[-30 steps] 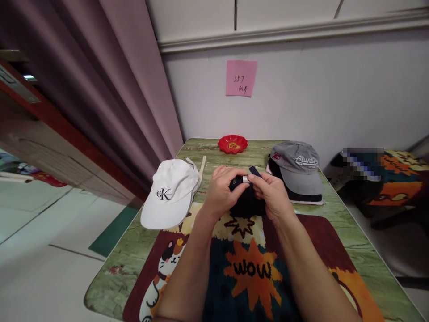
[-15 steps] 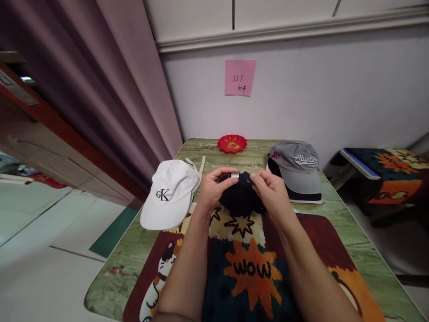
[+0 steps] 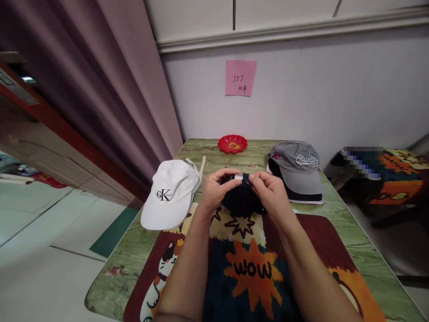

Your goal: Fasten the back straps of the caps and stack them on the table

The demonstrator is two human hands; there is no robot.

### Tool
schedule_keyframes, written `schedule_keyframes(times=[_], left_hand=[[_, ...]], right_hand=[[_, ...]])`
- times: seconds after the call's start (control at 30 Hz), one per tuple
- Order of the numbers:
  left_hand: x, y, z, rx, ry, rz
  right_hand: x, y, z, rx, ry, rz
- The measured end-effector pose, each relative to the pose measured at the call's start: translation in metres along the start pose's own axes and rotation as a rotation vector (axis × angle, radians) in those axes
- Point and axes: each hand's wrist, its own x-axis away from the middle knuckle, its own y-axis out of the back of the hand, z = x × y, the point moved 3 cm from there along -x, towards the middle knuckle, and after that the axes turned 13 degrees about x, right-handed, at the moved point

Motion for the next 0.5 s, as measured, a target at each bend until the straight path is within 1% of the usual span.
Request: schedule_keyframes(times=[0.23, 0.4, 0.5], left_hand=[[0.0005, -0.0002, -0.0030, -0.017, 0.007, 0.041], [0.0007, -0.0006, -0.0023, -0.002, 0.010, 0.047], [0.0009, -0.0009, -0.0023, -0.004, 0.010, 0.042]], right_hand=[[0.0001, 0.0058, 0.0049, 0.048, 0.023, 0.074], [-0.0007, 0.0088, 0.0038, 0.015, 0.035, 0.036], [-0.0007, 0.0079, 0.0032, 0.021, 0.040, 0.048]])
